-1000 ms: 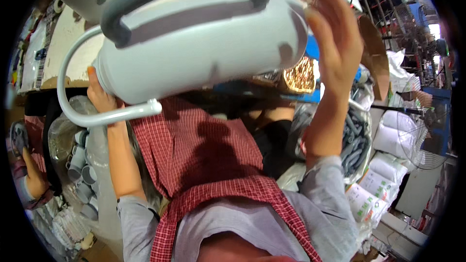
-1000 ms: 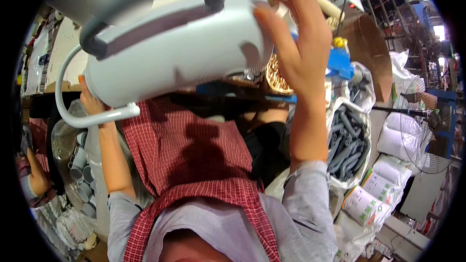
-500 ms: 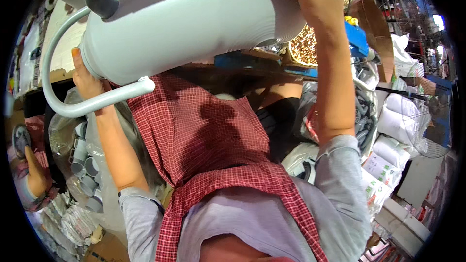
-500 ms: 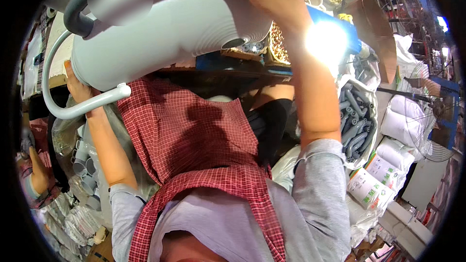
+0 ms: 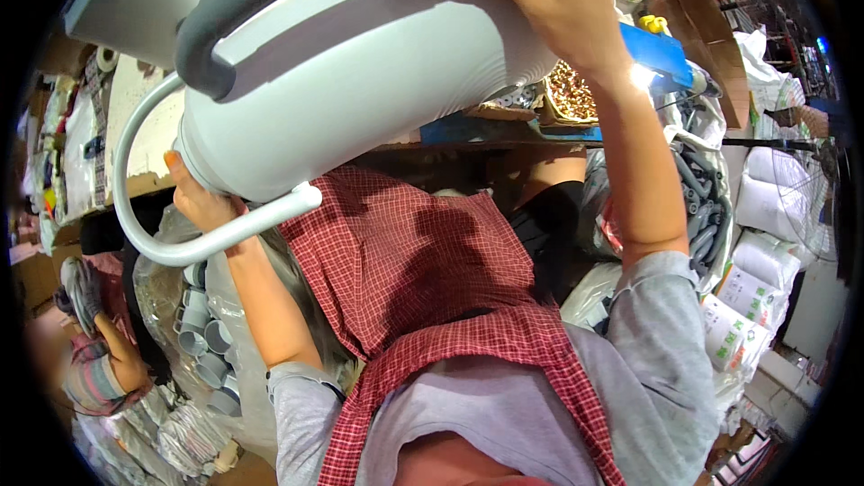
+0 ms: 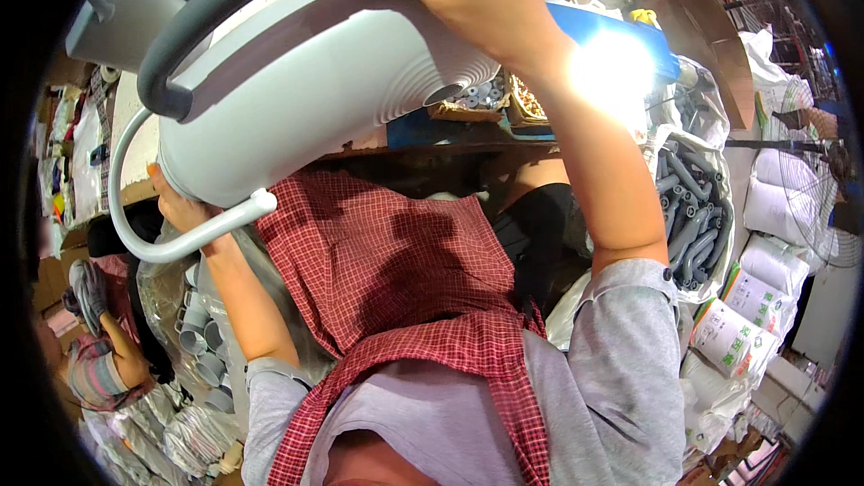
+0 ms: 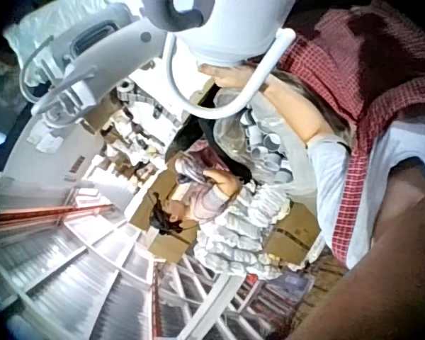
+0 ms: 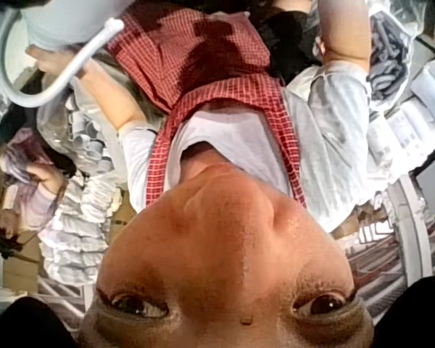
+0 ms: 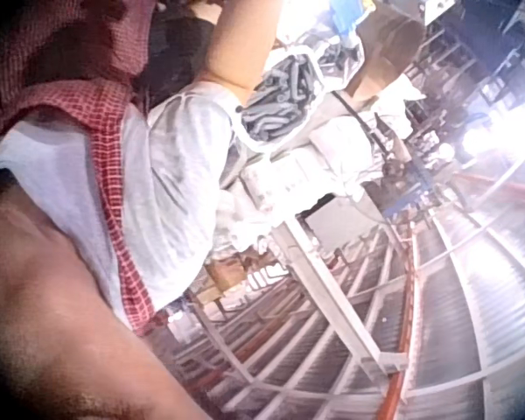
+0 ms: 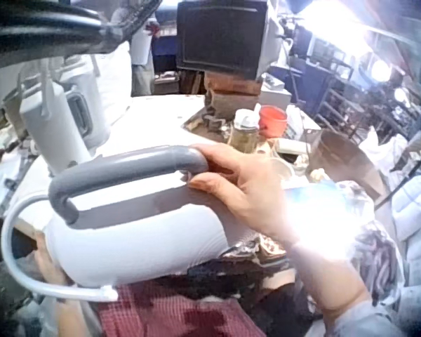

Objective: The person assembles white electric kettles by hand. They pick up a kettle body, insert a small metal component into the base, and then attach a grey handle. The completed kettles are placed on a nearby table.

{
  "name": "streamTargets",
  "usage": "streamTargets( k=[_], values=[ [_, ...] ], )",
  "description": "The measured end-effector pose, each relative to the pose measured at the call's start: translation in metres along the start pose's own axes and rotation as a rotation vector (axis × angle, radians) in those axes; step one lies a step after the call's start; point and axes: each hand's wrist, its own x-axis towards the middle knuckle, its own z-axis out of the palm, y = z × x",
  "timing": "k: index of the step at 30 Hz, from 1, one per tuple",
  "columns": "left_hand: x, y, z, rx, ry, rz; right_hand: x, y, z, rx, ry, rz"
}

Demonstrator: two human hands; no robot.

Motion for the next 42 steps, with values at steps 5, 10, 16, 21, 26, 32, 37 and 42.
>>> streamTargets(
  k=[5, 10, 16, 21, 26, 32, 37, 42],
  values=[
    [-0.002, 0.000, -0.004, 0.024, 0.019, -0.018, -0.003, 0.004, 0.000, -0.116, 0.043, -0.098],
    [-0.003, -0.011, 0.011, 0.096, -0.075, 0.078, -0.006, 0.031, 0.010, -0.244, 0.219, -0.205],
    [-0.019, -0.024, 0.020, 0.139, -0.159, 0.142, 0.003, 0.026, 0.027, -0.263, -0.066, -0.045],
    [-0.051, -0.004, 0.037, 0.119, -0.274, 0.193, -0.097, 0.030, -0.006, -0.315, 0.496, -0.298],
    [-0.056, 0.004, 0.014, 0.162, -0.259, 0.197, -0.376, 0.006, -0.110, -0.283, 0.614, 0.558],
    [-0.064, 0.022, -0.009, 0.173, -0.246, 0.175, -0.675, 0.004, -0.190, -1.284, 0.202, 1.101],
    [-0.064, 0.040, -0.058, 0.158, -0.179, 0.087, -0.715, 0.056, -0.205, -1.493, -0.519, 1.227],
    [-0.080, 0.058, -0.133, 0.045, -0.021, -0.020, -0.585, -0.040, -0.241, -1.125, -0.577, 1.181]
  ],
)
